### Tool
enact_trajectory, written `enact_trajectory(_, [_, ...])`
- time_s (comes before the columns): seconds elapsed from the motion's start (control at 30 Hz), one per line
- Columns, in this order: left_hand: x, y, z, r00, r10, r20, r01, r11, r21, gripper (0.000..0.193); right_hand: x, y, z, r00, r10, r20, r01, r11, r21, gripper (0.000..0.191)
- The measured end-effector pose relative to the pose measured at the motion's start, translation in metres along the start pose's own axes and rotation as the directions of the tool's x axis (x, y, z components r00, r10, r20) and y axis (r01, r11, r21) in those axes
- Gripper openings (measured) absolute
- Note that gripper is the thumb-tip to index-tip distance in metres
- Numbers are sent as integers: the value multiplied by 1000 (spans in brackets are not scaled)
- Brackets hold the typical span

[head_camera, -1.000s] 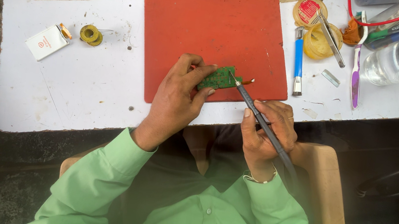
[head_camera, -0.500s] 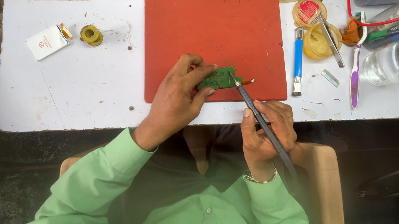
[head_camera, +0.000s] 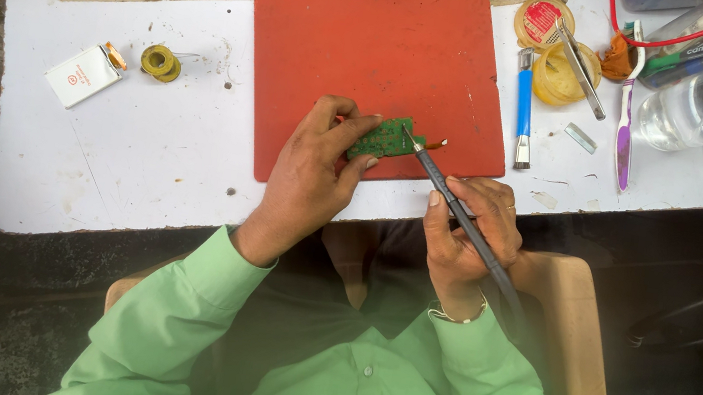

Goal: The person cleans a small green circuit board with a toothbrush, then scrapes its surface with a blue utility knife. They use tweezers to adjust a ribbon cable and apply heat with a soldering iron to specific points on the board.

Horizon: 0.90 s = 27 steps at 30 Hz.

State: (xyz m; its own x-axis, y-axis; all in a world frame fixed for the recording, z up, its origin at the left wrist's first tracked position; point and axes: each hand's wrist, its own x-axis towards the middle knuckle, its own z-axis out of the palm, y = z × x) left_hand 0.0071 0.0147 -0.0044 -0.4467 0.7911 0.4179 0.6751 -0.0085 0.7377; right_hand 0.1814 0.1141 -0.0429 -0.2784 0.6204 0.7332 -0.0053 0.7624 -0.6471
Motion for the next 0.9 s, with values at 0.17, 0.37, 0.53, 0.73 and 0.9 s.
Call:
enact_trajectory(0.17, [0,0,0,1000,7,-3,-7,1000,2,42,-1,0,-1,1000,23,1,-23,1000,17,19])
enact_trajectory(0.37, [0,0,0,1000,14,-7,-14,1000,-5,42,-1,0,-1,998,60,-9,-60,998,0,20])
enact_trajectory(0.53, [1,0,0,1000,13,-5,-13,1000,4,42,-1,-1,-1,1000,30,4,-30,1000,1,20])
enact_trajectory(0.73, [0,0,0,1000,10,-2,-10,1000,5,42,0,-1,0,1000,0,-5,0,1000,4,19])
enact_trajectory(0.9, [0,1,0,1000,-3,-2,3,1000,3,43,0,-2,-1,1000,24,-6,-24,1000,2,20])
